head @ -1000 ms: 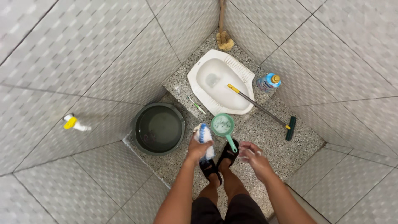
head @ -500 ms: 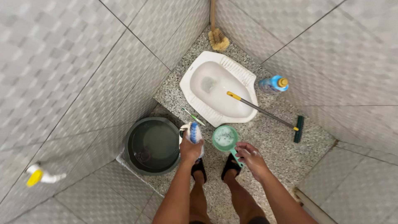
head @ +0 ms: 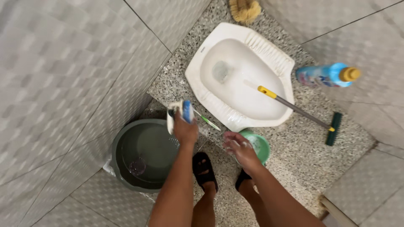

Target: The person scrubs the tiled walls of a bathroom using a sponge and cleaning solution. They then use a squeegee to wipe the walls and floor, removing excess water and soap.

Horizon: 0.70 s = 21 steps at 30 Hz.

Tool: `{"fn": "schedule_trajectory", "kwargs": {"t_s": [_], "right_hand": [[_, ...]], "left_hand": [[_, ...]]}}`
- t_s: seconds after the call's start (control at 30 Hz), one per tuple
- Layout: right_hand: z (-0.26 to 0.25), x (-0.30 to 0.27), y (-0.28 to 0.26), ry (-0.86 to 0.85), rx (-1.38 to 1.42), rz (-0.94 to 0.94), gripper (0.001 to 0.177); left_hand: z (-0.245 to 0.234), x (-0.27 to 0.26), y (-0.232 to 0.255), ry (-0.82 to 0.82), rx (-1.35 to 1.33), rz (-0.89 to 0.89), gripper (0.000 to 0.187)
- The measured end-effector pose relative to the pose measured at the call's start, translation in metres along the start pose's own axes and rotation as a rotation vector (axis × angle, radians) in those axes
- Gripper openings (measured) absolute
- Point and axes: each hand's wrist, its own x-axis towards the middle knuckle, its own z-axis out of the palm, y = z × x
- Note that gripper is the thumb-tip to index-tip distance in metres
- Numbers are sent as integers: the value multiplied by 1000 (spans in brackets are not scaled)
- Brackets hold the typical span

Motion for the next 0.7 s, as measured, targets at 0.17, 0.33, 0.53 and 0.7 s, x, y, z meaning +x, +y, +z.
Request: {"fn": "schedule_trajectory", "kwargs": {"t_s": [0.17,0.33,0.53,0.7], "right_hand": [[-14,25,4,143,-167,123,35],[-37,20,15,317,-24,100,29],[-84,-7,23,506,408,16,23],[-91,-21,28,571,532,148,22]], "left_hand": [[25,84,-7,-84,143,-15,79],[38,101,-8,21,115,227,76],[39,22,24,100,127,635,47],[42,-101,63,-587,-180,383,33]]}}
